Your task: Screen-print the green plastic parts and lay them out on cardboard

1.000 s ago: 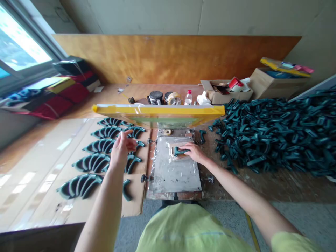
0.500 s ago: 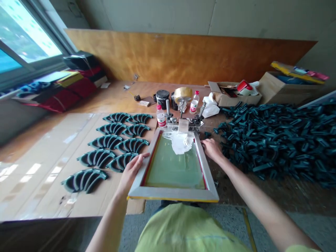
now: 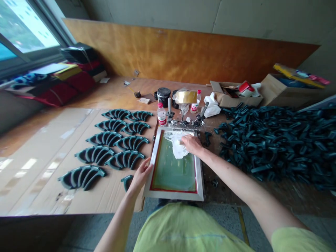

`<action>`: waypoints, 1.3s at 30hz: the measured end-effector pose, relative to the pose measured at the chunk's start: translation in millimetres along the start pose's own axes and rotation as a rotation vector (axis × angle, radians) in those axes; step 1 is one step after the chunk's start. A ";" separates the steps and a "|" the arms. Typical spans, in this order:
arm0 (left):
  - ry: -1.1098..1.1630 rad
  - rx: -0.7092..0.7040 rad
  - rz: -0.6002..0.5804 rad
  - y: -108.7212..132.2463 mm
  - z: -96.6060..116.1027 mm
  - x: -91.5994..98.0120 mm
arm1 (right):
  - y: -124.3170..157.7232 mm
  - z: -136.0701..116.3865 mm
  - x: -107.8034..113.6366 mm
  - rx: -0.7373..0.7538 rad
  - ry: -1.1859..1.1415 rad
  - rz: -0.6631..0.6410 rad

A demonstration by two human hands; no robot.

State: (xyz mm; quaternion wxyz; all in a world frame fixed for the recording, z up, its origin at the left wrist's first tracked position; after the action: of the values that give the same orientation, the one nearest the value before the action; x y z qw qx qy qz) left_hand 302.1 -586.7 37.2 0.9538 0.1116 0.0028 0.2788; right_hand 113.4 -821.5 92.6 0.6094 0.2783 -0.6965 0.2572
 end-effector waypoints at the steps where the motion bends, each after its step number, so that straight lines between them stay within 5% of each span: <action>1: 0.009 0.001 0.004 0.1 -0.9 0.0 | 11.5 0.7 1.4 0.062 -0.001 -0.017; 7: -0.002 -0.015 -0.009 -0.5 -7.5 0.0 | 36.0 11.9 23.8 0.284 -0.074 -0.153; 13: 0.003 -0.025 -0.033 0.6 -5.4 1.9 | 34.9 1.2 -3.0 0.152 -0.140 0.093; 17: 0.007 -0.015 -0.042 1.8 -3.3 2.1 | 57.3 3.1 -13.3 0.238 -0.193 0.081; 22: 0.041 -0.008 -0.058 2.8 5.9 1.9 | 18.4 13.5 14.0 0.114 -0.289 0.052; 26: 0.091 0.020 -0.077 7.4 40.3 5.6 | -36.4 13.9 30.2 -0.073 -0.256 0.076; 29: 0.121 0.024 -0.068 7.2 78.4 9.7 | -52.7 26.5 42.5 -0.168 -0.191 0.174; 33: 0.173 -0.196 -0.026 -11.9 126.7 5.0 | -31.4 68.3 49.9 -0.357 -0.276 0.377; 36: 0.279 -0.402 0.003 -35.5 160.2 -8.5 | 3.7 88.7 27.4 -0.524 -0.339 0.249; 39: 0.288 -0.430 -0.015 -55.4 187.7 -20.4 | 35.9 78.3 -9.5 -0.425 -0.351 0.067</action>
State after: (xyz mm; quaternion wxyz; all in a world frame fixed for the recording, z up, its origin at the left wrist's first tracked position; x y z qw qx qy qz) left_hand 326.9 -682.6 207.2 0.9474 -0.1345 0.0803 0.2792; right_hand 33.9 -849.9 72.8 0.5154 0.1616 -0.8384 0.0733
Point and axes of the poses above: each hand's wrist, its own y-axis away from the middle knuckle, its own x-axis out of the back of the hand, z = x × y, the point moved 1 cm from there along -y, towards the middle knuckle, and after that the axes turned 14 degrees about -x, right-handed, at the moved point
